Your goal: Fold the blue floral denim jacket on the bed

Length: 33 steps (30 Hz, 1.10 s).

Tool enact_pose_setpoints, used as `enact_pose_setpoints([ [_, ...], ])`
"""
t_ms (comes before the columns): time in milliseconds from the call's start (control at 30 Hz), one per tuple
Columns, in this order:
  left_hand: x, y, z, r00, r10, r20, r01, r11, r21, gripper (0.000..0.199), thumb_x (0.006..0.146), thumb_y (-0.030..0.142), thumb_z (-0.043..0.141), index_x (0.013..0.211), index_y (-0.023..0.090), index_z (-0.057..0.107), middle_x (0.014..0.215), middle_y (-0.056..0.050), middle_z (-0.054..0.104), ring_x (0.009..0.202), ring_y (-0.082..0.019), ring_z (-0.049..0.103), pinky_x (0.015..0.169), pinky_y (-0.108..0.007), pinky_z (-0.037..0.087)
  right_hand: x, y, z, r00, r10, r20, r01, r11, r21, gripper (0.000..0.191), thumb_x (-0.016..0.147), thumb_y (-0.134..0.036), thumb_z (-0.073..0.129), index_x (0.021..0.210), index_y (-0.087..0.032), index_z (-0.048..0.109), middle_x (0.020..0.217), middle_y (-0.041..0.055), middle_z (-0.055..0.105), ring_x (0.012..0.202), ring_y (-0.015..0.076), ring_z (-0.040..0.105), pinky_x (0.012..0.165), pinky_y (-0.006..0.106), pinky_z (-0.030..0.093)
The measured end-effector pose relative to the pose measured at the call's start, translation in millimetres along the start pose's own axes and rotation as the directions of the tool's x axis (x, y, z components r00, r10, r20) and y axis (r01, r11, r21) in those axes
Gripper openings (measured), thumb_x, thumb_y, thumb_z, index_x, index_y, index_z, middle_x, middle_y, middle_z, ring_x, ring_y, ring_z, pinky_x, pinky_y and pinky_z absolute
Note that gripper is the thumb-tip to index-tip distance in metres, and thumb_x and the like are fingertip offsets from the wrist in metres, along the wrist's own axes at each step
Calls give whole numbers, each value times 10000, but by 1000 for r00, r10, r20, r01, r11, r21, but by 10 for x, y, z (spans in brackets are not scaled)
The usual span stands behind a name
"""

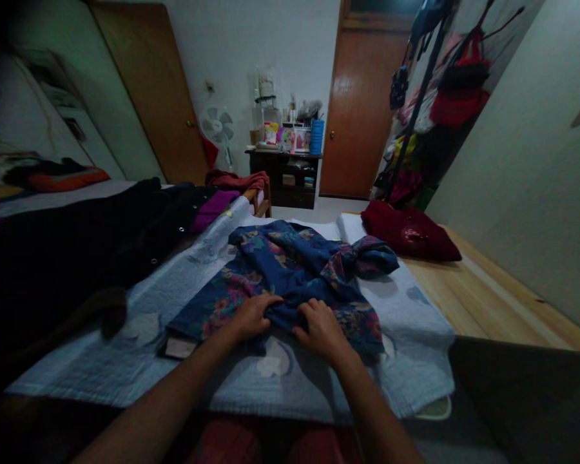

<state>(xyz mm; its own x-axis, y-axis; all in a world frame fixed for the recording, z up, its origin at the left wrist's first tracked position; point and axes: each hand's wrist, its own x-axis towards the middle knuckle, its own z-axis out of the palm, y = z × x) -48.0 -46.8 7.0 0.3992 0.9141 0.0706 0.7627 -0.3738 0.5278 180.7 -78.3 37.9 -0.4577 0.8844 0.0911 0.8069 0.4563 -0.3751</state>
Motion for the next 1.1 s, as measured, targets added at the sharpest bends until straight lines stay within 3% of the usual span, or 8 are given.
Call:
enact_pose_setpoints([
  [100, 157, -112, -50, 997, -65, 31, 69, 980, -188, 615, 628, 84, 569, 1231, 190, 625, 1192, -62, 685, 1096, -240, 632, 998, -358, 473, 11, 26, 201, 999, -4, 37, 4, 1000, -5, 587, 748, -310, 677, 1307, -202, 536, 1250, 102, 541, 1127, 267, 482, 961, 367, 379],
  [300, 180, -238, -65, 992, -82, 101, 120, 878, -463, 633, 643, 104, 571, 1273, 150, 539, 1232, -88, 645, 1102, -216, 623, 962, -334, 496, 128, 287, 330, 996, 93, 7, -93, 986, 141, 458, 732, -167, 568, 1184, -188, 637, 1141, 82, 605, 1063, 228, 529, 947, 330, 395],
  [400, 34, -137, -108, 998, -44, 47, 58, 935, -349, 637, 618, 92, 578, 1249, 170, 544, 1254, -88, 598, 1162, -223, 570, 1031, -358, 446, 183, 378, 303, 990, 142, -4, -134, 937, 322, 379, 752, -197, 552, 1111, -171, 670, 1117, 92, 641, 1046, 223, 575, 942, 322, 425],
  [533, -238, 61, -132, 1000, 15, -5, -15, 999, -29, 778, 581, 51, 554, 1332, 247, 492, 1416, -75, 447, 1325, -261, 399, 1137, -436, 316, 222, 391, 228, 979, 205, 9, -184, 856, 482, 374, 740, -224, 535, 1073, -173, 699, 1090, 91, 694, 1031, 245, 617, 926, 347, 457],
  [633, -428, 104, -101, 997, -75, 30, 70, 988, 141, 933, 551, -1, 530, 1424, 297, 393, 1486, -61, 378, 1350, -286, 360, 1130, -476, 302, 240, 352, 166, 974, 225, 40, -212, 824, 525, 333, 760, -293, 532, 1002, -178, 729, 1017, 77, 725, 982, 262, 640, 880, 354, 480],
  [767, -557, 13, -116, 983, -168, -73, 182, 939, 291, 954, 605, -47, 473, 1471, 328, 338, 1426, -79, 451, 1263, -292, 448, 1063, -487, 360, 269, 330, 141, 970, 231, 78, -234, 792, 564, 345, 788, -354, 511, 944, -156, 746, 953, 76, 737, 917, 266, 657, 810, 343, 495],
  [867, -550, -51, -211, 977, -155, -147, 193, 935, 297, 890, 619, -52, 461, 1436, 297, 406, 1332, -81, 524, 1208, -282, 496, 1049, -469, 383, 295, 356, 172, 962, 261, 80, -259, 781, 568, 364, 800, -372, 498, 940, -146, 747, 938, 82, 739, 889, 263, 660, 778, 337, 498],
  [1100, -412, -54, -468, 940, -31, -338, 24, 999, -22, 581, 720, 64, 504, 1278, 220, 550, 1146, -58, 644, 1083, -226, 603, 987, -380, 468, 340, 424, 265, 960, 280, -11, -238, 835, 497, 338, 832, -288, 413, 855, -157, 724, 911, 96, 732, 882, 248, 656, 789, 323, 488],
])
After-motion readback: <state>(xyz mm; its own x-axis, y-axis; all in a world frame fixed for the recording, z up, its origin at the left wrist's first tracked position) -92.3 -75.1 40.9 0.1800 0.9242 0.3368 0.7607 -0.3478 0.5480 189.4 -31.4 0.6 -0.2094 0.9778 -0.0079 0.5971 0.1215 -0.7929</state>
